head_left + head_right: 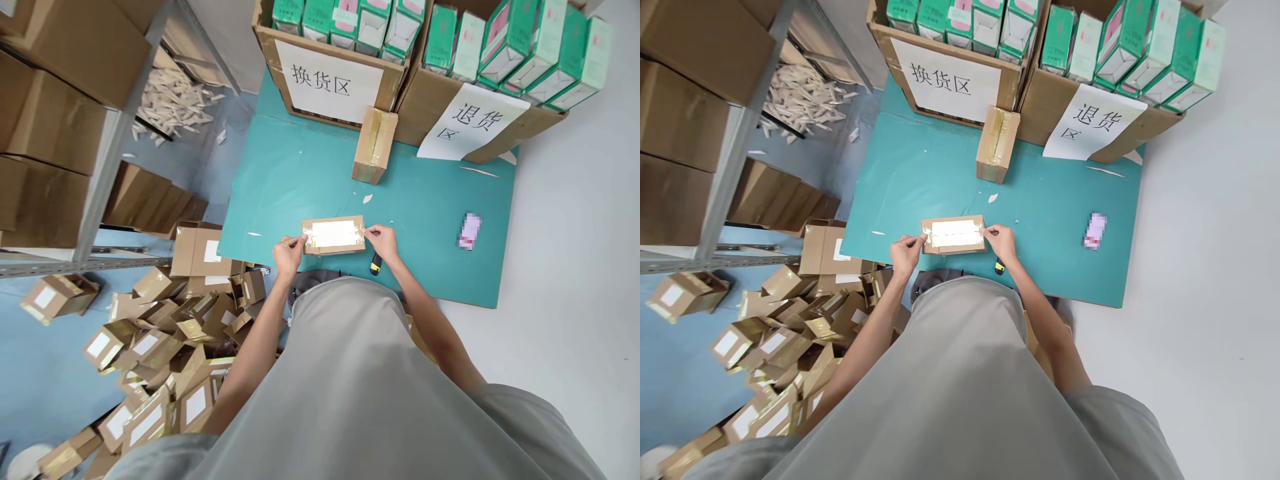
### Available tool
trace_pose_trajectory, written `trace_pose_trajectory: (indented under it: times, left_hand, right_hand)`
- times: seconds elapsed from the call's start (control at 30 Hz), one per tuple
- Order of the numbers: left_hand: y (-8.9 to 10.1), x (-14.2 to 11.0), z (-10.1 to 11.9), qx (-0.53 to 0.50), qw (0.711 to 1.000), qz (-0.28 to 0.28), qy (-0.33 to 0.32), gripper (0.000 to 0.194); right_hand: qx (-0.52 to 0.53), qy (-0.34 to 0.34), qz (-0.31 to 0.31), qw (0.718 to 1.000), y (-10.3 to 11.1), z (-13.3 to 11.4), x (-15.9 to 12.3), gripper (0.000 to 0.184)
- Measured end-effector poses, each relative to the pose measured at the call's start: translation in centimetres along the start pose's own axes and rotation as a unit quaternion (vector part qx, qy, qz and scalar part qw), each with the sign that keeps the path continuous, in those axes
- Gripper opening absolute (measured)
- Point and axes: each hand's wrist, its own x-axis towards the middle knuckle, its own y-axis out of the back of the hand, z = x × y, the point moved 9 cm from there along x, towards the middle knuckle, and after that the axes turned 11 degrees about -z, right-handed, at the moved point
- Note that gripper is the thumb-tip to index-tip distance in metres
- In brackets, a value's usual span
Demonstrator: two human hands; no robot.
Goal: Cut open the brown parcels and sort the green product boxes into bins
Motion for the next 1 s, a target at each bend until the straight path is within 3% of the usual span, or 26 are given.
trace_pose_trajectory:
  times: [0.13, 0.3, 0.4, 0.5, 0.63, 0.77, 0.9, 1.0]
  left_hand:
    - [-0.2, -0.7, -0.3, -0.008, 1.0, -0.001, 0.029, 0.025]
    - [-0.1, -1.5, 1.3, 0.047, 0.998, -0.006, 0.034, 0.028]
    - [-0.3, -2.0, 3.2, 0.092, 0.995, -0.026, 0.036, 0.029]
    - [-1.1, -3.2, 6.6, 0.125, 0.991, -0.039, 0.004, 0.032]
    - [-4.9, -6.2, 13.2, 0.193, 0.971, -0.117, -0.078, 0.032]
    - [-10.4, -9.6, 19.0, 0.299, 0.911, -0.234, -0.161, 0.041]
    - [-13.8, -11.2, 21.5, 0.366, 0.867, -0.285, -0.184, 0.048]
    - [-14.0, -11.3, 21.8, 0.378, 0.861, -0.284, -0.187, 0.046]
  right_hand:
    - [-0.026, -0.037, -0.009, 0.999, -1.4, 0.7, 0.0, 0.045]
    - [-0.022, -0.043, -0.02, 0.999, -1.8, 1.5, 0.1, 0.042]
    - [-0.014, -0.045, -0.029, 0.998, -1.3, 2.2, 0.0, 0.038]
    - [0.022, -0.061, -0.014, 0.998, 0.3, 3.9, -0.6, 0.037]
    - [0.095, -0.125, 0.024, 0.987, 3.0, 7.6, -1.7, 0.046]
    - [0.103, -0.17, 0.053, 0.979, 4.5, 9.9, -2.5, 0.054]
    - [0.097, -0.176, 0.054, 0.978, 4.5, 10.3, -2.9, 0.05]
    - [0.096, -0.178, 0.053, 0.978, 4.3, 10.2, -3.2, 0.04]
